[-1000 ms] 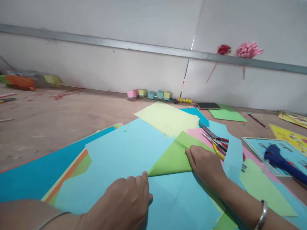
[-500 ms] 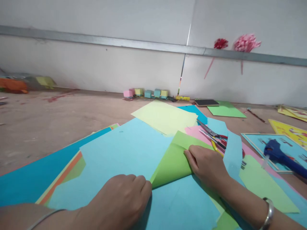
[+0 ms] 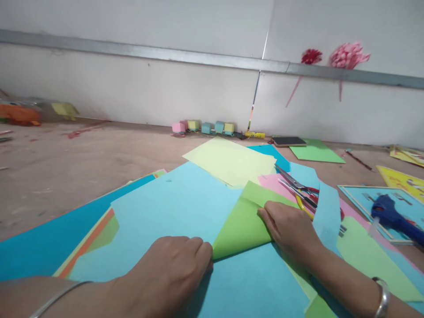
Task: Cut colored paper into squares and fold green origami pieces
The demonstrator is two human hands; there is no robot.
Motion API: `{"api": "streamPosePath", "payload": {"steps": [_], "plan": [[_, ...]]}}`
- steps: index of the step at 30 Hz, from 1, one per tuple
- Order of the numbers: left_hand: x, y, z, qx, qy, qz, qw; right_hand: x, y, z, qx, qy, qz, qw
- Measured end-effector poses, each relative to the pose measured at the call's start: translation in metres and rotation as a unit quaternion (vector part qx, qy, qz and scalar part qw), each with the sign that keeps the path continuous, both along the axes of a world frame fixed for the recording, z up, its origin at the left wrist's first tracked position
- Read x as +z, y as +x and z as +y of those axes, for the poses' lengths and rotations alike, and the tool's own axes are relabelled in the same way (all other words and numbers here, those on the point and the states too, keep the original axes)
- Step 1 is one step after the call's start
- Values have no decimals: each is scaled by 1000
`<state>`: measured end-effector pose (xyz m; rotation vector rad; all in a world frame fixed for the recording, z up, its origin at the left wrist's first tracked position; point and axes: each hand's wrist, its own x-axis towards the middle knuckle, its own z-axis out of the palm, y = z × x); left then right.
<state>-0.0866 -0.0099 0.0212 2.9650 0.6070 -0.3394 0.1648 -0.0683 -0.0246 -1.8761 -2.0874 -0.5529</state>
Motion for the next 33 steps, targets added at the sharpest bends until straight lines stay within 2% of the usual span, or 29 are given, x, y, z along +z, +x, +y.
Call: {"api": "streamPosePath", "payload": {"steps": [7, 12, 21, 33], "plan": [[1, 2, 2, 34, -30, 25, 999, 4, -8, 0, -26, 41, -42, 998], [12, 7, 7, 68, -69, 57, 994, 6, -13, 1, -32, 62, -76, 995], [31, 12, 9, 72, -120, 115, 983, 1, -9, 1, -24, 59, -78, 995], [23, 6, 7, 57, -74, 37, 995, 1, -8, 2, -54, -1, -64, 996]]}}
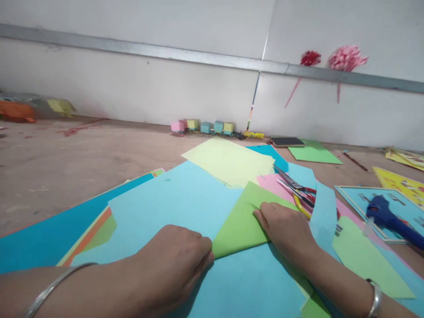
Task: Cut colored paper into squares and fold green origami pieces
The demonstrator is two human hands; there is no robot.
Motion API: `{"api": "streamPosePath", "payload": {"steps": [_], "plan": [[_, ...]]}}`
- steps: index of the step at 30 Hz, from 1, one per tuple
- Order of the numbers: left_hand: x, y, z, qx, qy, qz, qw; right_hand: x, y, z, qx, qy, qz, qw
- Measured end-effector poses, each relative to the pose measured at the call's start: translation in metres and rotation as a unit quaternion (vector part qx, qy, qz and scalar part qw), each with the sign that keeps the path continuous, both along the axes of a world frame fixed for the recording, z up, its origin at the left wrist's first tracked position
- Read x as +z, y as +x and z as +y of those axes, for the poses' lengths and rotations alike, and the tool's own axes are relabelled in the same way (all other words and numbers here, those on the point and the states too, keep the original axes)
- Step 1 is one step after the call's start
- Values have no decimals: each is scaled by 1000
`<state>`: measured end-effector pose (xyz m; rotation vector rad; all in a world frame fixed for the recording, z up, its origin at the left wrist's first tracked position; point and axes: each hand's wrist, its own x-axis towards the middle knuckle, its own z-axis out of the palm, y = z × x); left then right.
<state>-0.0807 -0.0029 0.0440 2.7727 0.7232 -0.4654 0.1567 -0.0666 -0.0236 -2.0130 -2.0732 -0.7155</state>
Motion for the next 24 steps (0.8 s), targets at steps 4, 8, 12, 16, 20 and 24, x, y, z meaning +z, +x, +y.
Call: {"api": "streamPosePath", "payload": {"steps": [4, 8, 12, 16, 20, 24], "plan": [[-1, 2, 0, -35, -5, 8, 999, 0, 1, 0, -7, -20, 24, 999], [-1, 5, 0, -57, -7, 36, 998, 0, 1, 2, -5, -17, 11, 1000], [-6, 4, 0, -83, 5, 41, 996, 0, 0, 2, 10, -10, 10, 1000], [-7, 4, -1, -101, 28, 31, 994, 0, 0, 1, 20, -23, 24, 999], [-6, 2, -3, -148, 49, 49, 987, 1, 0, 1, 15, -45, 39, 998], [-15, -4, -7, -193, 138, -5, 972, 4, 1, 2, 28, -51, 57, 997]]}}
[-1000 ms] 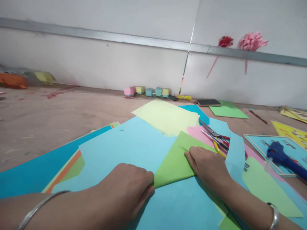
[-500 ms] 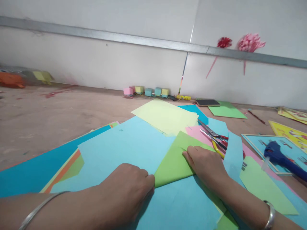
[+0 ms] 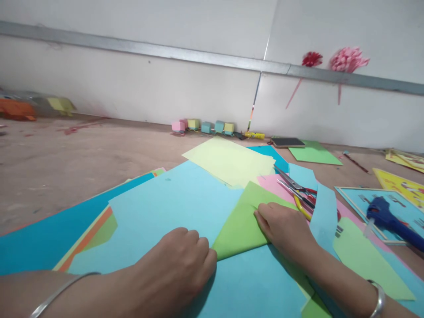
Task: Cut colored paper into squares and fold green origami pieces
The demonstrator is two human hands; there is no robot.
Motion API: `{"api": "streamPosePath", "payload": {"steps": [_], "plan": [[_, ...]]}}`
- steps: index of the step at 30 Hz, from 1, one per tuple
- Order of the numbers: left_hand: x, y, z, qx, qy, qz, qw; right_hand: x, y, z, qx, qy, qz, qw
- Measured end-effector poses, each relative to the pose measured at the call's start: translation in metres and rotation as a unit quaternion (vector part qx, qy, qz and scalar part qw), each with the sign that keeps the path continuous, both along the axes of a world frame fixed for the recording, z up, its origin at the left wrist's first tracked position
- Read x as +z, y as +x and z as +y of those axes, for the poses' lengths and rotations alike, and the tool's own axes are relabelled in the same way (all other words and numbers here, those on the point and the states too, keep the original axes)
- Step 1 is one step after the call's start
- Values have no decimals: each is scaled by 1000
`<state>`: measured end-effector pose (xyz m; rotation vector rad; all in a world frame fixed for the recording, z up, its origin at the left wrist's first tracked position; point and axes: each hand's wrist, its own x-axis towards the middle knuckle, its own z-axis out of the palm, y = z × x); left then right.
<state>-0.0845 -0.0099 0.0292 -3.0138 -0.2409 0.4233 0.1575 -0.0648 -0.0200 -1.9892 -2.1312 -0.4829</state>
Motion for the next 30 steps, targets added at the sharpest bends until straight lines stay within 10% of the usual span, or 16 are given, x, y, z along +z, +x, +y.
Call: {"api": "streamPosePath", "payload": {"steps": [11, 30], "plan": [[-17, -3, 3, -13, 61, -246, 967, 2, 5, 2, 12, -28, 14, 999], [-22, -2, -10, 6, -31, -100, 994, 5, -2, 0, 0, -11, 26, 1000]]}}
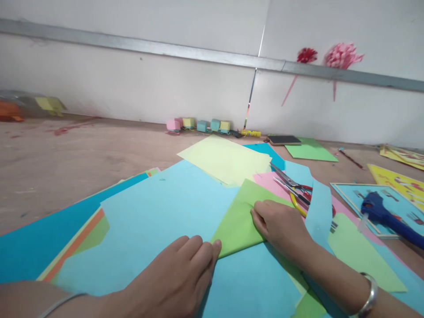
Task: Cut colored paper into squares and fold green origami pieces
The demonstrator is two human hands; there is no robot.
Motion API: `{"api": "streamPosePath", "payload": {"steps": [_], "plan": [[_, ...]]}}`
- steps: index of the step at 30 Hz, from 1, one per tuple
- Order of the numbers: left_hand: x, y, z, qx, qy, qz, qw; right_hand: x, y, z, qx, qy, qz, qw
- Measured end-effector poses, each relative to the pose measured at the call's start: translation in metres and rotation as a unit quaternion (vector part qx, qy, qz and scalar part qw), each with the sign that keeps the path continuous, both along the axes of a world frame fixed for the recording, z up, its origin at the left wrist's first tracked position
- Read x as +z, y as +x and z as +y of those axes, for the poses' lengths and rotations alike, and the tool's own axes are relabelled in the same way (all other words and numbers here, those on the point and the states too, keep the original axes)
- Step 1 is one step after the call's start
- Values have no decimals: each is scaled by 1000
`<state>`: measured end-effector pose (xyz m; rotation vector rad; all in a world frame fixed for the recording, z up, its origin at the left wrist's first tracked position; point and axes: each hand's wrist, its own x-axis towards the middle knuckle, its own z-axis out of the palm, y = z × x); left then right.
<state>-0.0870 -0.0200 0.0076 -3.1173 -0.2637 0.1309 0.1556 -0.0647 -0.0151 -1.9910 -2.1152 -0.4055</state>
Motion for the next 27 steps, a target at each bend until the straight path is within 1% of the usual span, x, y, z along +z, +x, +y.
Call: {"api": "streamPosePath", "payload": {"steps": [6, 13, 18, 21, 23, 27], "plan": [[-4, -4, -2, 16, 19, 4, 1000, 1, -2, 0, -9, -11, 4, 1000], [-4, -8, -8, 44, 60, -37, 997, 0, -1, 1, -11, -14, 1, 1000], [-9, -10, -7, 29, 97, -37, 994, 1, -2, 1, -14, -12, -11, 1000], [-11, -10, -5, 17, 105, -42, 994, 0, -2, 1, -11, -3, -14, 1000], [-9, -11, -6, 16, 98, -43, 994, 0, -2, 1, -11, 0, -16, 1000], [0, -11, -9, 36, 71, -38, 996, 0, -3, 1, -11, 4, -16, 1000]]}}
